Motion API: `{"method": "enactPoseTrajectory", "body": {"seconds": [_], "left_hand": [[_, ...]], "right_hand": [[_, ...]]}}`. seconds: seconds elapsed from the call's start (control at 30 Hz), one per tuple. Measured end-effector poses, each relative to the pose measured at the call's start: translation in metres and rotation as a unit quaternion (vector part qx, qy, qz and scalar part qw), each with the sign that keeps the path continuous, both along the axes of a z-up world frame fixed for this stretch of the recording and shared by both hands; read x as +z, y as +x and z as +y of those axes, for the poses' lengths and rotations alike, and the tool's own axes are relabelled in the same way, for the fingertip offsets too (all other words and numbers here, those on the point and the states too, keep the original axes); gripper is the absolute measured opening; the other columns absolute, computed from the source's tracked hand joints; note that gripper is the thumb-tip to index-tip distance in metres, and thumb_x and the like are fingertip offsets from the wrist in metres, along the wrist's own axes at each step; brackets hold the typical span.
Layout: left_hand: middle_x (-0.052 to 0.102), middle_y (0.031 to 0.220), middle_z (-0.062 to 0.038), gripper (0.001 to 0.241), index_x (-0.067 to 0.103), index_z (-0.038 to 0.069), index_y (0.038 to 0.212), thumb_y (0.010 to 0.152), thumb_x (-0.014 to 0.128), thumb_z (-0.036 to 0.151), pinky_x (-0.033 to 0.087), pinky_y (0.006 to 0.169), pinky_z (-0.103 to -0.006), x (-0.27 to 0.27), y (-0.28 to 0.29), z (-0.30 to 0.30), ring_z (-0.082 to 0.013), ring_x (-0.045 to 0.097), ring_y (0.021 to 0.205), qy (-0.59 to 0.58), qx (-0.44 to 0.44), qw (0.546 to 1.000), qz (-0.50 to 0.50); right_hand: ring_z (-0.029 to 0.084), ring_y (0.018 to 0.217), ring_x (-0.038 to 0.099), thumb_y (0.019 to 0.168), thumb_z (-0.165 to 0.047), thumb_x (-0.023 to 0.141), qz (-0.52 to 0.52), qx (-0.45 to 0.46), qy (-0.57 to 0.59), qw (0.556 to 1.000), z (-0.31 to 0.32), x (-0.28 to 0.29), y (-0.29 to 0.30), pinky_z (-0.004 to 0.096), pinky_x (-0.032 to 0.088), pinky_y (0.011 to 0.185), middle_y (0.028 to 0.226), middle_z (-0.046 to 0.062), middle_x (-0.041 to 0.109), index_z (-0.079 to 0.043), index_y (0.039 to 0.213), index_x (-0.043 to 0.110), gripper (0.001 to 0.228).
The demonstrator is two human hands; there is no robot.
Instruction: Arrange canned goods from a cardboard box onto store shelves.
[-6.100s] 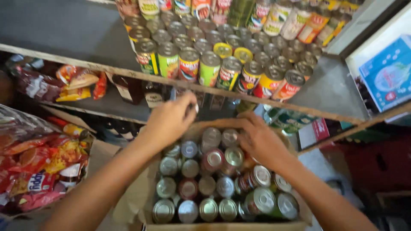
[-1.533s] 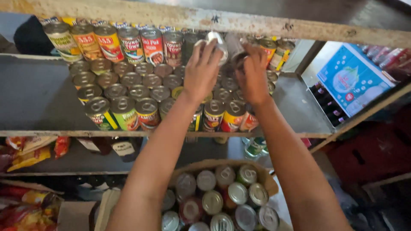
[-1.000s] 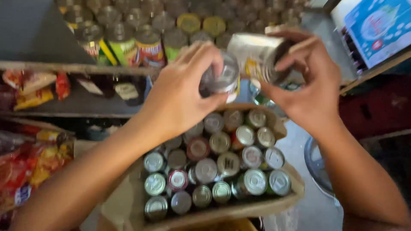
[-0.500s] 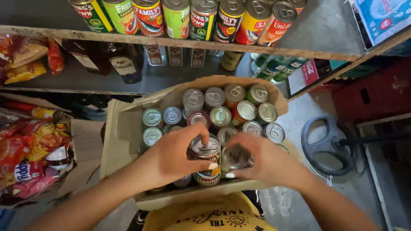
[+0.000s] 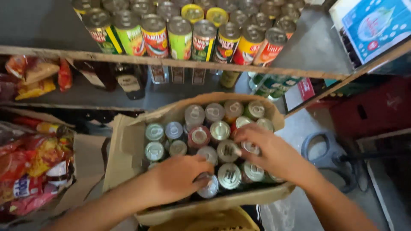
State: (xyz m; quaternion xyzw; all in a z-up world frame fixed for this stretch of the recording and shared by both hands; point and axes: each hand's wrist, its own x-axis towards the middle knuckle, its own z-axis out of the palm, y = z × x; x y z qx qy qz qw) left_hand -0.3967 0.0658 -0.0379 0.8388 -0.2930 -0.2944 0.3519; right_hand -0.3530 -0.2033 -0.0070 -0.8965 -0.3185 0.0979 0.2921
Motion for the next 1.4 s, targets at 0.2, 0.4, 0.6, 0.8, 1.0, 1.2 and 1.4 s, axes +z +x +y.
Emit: {"method": "enactPoseTrajectory", "body": {"seconds": [0.2,0.4,0.6,0.8,1.0,1.2,1.4], "left_hand": [[0.068,0.112,-0.014,0.023,0.063,0.008,0.108,0.089,0.070,0.019,0.054,0.086,-0.0477,0.050,0.086,-0.006,-0.0392,0.066,0.106,-0.175,0.054,0.912,-0.367],[0.061,0.125,-0.011,0.038,0.058,0.012,0.126,0.090,0.069,0.015,0.049,0.096,-0.0503,0.071,0.221,-0.054,-0.0363,0.060,0.120,-0.140,0.134,0.810,-0.553],[0.050,0.139,-0.017,0.064,0.052,0.019,0.141,0.080,0.074,0.021,0.046,0.096,-0.0560,0.063,0.348,-0.122,-0.0409,0.052,0.128,-0.057,0.215,0.775,-0.592],[0.048,0.141,-0.022,0.082,0.042,0.025,0.155,0.080,0.072,0.011,0.048,0.100,-0.0565,0.061,0.413,-0.151,-0.0456,0.050,0.125,-0.042,0.270,0.778,-0.566],[0.048,0.138,-0.021,0.077,0.047,0.027,0.149,0.079,0.073,0.008,0.048,0.100,-0.0562,0.058,0.426,-0.156,-0.0472,0.048,0.129,-0.041,0.293,0.791,-0.536],[0.047,0.136,-0.025,0.060,0.049,0.008,0.133,0.082,0.079,0.015,0.052,0.097,-0.0533,0.058,0.417,-0.156,-0.0499,0.051,0.125,-0.143,0.274,0.747,-0.589],[0.053,0.138,-0.016,0.051,0.052,0.007,0.127,0.084,0.078,0.010,0.056,0.095,-0.0477,0.060,0.399,-0.152,-0.0396,0.057,0.126,-0.108,0.239,0.784,-0.563]], "right_hand": [[0.033,0.112,0.066,0.080,0.000,0.071,-0.278,-0.053,0.090,0.955,-0.026,0.029,0.115,0.042,0.053,0.094,0.114,0.014,0.066,-0.004,0.109,0.063,0.030],[0.040,0.109,0.058,0.094,-0.008,0.076,-0.419,-0.263,0.094,0.864,-0.066,0.028,0.294,0.049,0.048,0.092,0.117,0.019,0.061,-0.003,0.127,0.061,0.036],[0.047,0.115,0.047,0.093,-0.010,0.073,-0.533,-0.392,0.065,0.747,-0.068,-0.007,0.382,0.054,0.041,0.100,0.129,0.030,0.051,-0.006,0.151,0.048,0.064],[0.045,0.117,0.048,0.094,-0.012,0.067,-0.470,-0.432,0.028,0.769,-0.044,-0.003,0.366,0.054,0.043,0.102,0.129,0.026,0.049,-0.018,0.160,0.041,0.071],[0.048,0.116,0.046,0.081,-0.009,0.068,-0.448,-0.418,-0.009,0.790,-0.046,-0.004,0.369,0.056,0.043,0.099,0.131,0.028,0.045,-0.021,0.157,0.042,0.081],[0.050,0.120,0.046,0.084,-0.004,0.073,-0.526,-0.373,0.077,0.760,-0.039,0.010,0.349,0.055,0.042,0.102,0.136,0.031,0.044,-0.004,0.130,0.049,0.052],[0.051,0.117,0.047,0.072,0.010,0.075,-0.494,-0.282,0.142,0.810,-0.051,0.003,0.359,0.056,0.041,0.102,0.131,0.028,0.050,0.002,0.126,0.047,0.062]]}}
